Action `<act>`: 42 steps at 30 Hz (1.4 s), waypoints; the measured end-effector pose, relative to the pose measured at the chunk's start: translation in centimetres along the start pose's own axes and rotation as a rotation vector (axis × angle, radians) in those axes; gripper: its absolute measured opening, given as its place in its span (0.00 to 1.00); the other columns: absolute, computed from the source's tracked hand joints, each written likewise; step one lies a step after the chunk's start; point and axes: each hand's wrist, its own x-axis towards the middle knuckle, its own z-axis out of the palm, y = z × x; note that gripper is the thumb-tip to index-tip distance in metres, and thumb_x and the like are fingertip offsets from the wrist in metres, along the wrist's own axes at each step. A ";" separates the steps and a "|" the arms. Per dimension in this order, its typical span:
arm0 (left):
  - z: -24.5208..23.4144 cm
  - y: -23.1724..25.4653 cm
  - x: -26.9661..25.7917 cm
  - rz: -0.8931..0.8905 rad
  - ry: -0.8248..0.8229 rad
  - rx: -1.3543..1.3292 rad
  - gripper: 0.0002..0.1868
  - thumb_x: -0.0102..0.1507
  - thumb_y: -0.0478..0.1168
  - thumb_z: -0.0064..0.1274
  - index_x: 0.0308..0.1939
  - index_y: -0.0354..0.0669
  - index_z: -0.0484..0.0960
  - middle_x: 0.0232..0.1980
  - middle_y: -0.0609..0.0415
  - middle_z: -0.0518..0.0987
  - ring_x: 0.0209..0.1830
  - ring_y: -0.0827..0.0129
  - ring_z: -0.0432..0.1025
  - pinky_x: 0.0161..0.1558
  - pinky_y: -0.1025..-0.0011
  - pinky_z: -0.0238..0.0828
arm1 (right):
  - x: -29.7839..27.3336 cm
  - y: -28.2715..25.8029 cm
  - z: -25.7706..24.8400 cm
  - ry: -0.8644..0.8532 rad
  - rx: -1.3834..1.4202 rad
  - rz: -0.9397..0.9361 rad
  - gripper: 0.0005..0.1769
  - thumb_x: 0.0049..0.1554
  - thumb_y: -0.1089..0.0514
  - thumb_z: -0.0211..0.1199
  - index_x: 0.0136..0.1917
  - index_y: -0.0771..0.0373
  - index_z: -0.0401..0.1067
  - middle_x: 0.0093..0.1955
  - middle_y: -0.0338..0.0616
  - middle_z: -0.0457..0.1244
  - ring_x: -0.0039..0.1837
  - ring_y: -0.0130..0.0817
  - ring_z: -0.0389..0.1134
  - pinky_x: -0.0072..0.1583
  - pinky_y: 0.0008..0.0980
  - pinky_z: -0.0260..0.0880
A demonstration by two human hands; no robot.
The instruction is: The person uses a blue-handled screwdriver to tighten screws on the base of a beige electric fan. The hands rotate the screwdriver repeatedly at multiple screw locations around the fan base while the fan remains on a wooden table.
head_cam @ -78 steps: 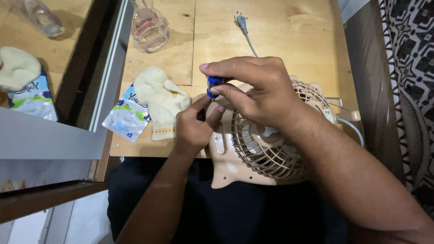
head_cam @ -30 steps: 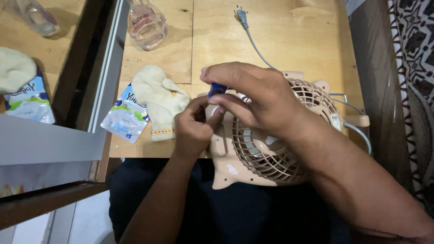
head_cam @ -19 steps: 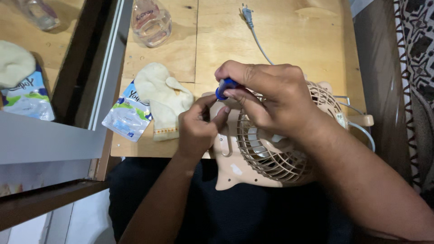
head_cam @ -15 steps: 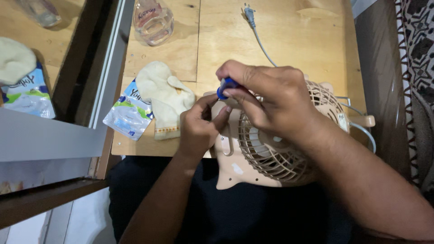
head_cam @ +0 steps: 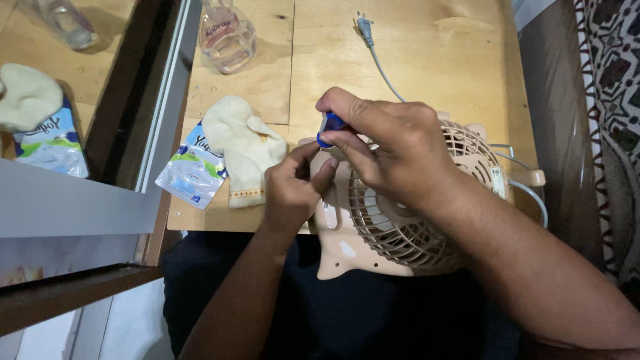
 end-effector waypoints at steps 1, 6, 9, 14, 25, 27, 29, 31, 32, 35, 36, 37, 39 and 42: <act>-0.1 0.2 -0.1 0.014 -0.006 -0.001 0.17 0.64 0.32 0.63 0.56 0.29 0.80 0.46 0.52 0.85 0.44 0.80 0.76 0.46 0.80 0.76 | -0.1 -0.1 -0.1 -0.011 -0.016 0.011 0.18 0.63 0.60 0.71 0.65 0.60 0.73 0.45 0.47 0.72 0.46 0.34 0.77 0.47 0.28 0.79; -0.1 0.3 -0.2 -0.137 -0.022 -0.036 0.19 0.63 0.31 0.62 0.58 0.29 0.80 0.42 0.47 0.84 0.38 0.75 0.76 0.40 0.78 0.74 | -0.6 0.3 -1.8 0.125 0.184 -0.121 0.18 0.64 0.65 0.68 0.65 0.65 0.68 0.55 0.55 0.71 0.57 0.38 0.77 0.57 0.31 0.80; 0.1 0.1 0.0 -0.060 -0.056 -0.172 0.20 0.64 0.29 0.60 0.59 0.27 0.77 0.51 0.46 0.84 0.48 0.75 0.78 0.49 0.78 0.78 | -0.7 0.9 -3.5 0.276 0.269 -0.089 0.15 0.66 0.70 0.64 0.64 0.71 0.65 0.56 0.57 0.68 0.59 0.39 0.76 0.59 0.31 0.80; 0.2 0.1 0.2 -0.065 -0.013 -0.049 0.22 0.62 0.28 0.61 0.60 0.26 0.76 0.48 0.45 0.84 0.45 0.74 0.79 0.45 0.78 0.79 | -0.7 0.8 -4.2 0.357 0.046 -0.053 0.14 0.66 0.75 0.66 0.63 0.76 0.67 0.56 0.59 0.68 0.59 0.41 0.75 0.60 0.31 0.81; -0.2 0.0 0.3 0.005 -0.024 0.060 0.31 0.62 0.29 0.62 0.68 0.26 0.68 0.42 0.49 0.84 0.41 0.78 0.79 0.39 0.80 0.77 | -2.8 3.4 -4.5 0.419 0.002 0.108 0.16 0.72 0.77 0.56 0.71 0.72 0.63 0.56 0.54 0.66 0.59 0.37 0.74 0.63 0.29 0.76; -0.2 0.1 0.3 -0.034 -0.024 0.103 0.32 0.62 0.29 0.63 0.68 0.27 0.69 0.39 0.47 0.82 0.37 0.77 0.76 0.36 0.79 0.75 | -3.5 3.6 -4.4 0.477 0.047 0.168 0.18 0.72 0.77 0.54 0.73 0.71 0.62 0.56 0.53 0.65 0.58 0.36 0.73 0.64 0.28 0.77; -0.2 0.2 0.3 -0.114 -0.024 0.189 0.34 0.60 0.30 0.65 0.69 0.28 0.70 0.33 0.43 0.79 0.31 0.74 0.72 0.31 0.76 0.71 | -3.8 3.5 -4.6 0.471 0.060 0.176 0.17 0.73 0.76 0.54 0.73 0.71 0.61 0.56 0.52 0.65 0.57 0.36 0.73 0.62 0.27 0.78; -0.2 0.2 0.4 -0.072 -0.043 0.103 0.33 0.62 0.29 0.63 0.69 0.27 0.68 0.41 0.46 0.82 0.40 0.74 0.78 0.39 0.77 0.77 | -3.7 3.3 -4.7 0.408 0.056 0.130 0.15 0.74 0.76 0.56 0.72 0.71 0.61 0.58 0.53 0.66 0.58 0.37 0.74 0.62 0.27 0.79; -0.2 0.1 0.4 -0.052 -0.053 0.061 0.33 0.62 0.29 0.61 0.69 0.27 0.66 0.46 0.47 0.84 0.44 0.74 0.81 0.43 0.78 0.80 | -3.5 3.2 -4.6 0.376 0.057 0.092 0.14 0.74 0.75 0.58 0.70 0.72 0.62 0.58 0.54 0.67 0.59 0.37 0.75 0.62 0.28 0.79; 0.0 0.0 0.5 -0.084 -0.037 0.009 0.33 0.62 0.28 0.61 0.69 0.27 0.67 0.46 0.46 0.84 0.45 0.74 0.80 0.43 0.77 0.79 | -2.6 2.7 -4.3 0.311 0.062 0.003 0.12 0.72 0.74 0.62 0.66 0.74 0.64 0.57 0.57 0.67 0.59 0.40 0.76 0.61 0.30 0.79; 0.0 0.0 0.5 -0.075 -0.039 0.025 0.32 0.62 0.28 0.61 0.69 0.27 0.68 0.45 0.46 0.84 0.44 0.74 0.80 0.43 0.77 0.79 | -2.3 2.5 -4.2 0.297 0.061 -0.010 0.11 0.72 0.74 0.63 0.64 0.75 0.65 0.56 0.58 0.68 0.59 0.40 0.76 0.61 0.30 0.80; 0.0 0.0 0.5 -0.063 -0.039 0.044 0.32 0.62 0.28 0.61 0.68 0.27 0.68 0.44 0.46 0.84 0.44 0.74 0.80 0.42 0.78 0.79 | -2.1 2.1 -4.2 0.290 0.053 0.003 0.11 0.71 0.74 0.64 0.63 0.76 0.65 0.55 0.58 0.68 0.58 0.40 0.76 0.60 0.30 0.80; 0.0 -0.1 0.5 -0.059 -0.037 0.067 0.31 0.62 0.28 0.61 0.68 0.27 0.69 0.43 0.47 0.84 0.43 0.75 0.80 0.41 0.78 0.79 | -1.7 1.8 -4.3 0.278 0.063 0.010 0.11 0.70 0.73 0.65 0.62 0.77 0.66 0.54 0.58 0.68 0.58 0.39 0.76 0.59 0.29 0.81; 0.0 -0.2 0.5 -0.070 -0.038 0.065 0.31 0.62 0.28 0.62 0.68 0.27 0.69 0.42 0.48 0.83 0.42 0.76 0.79 0.40 0.78 0.78 | -1.2 1.9 -4.4 0.258 0.097 -0.009 0.11 0.70 0.73 0.65 0.63 0.77 0.67 0.54 0.58 0.69 0.57 0.39 0.76 0.59 0.28 0.82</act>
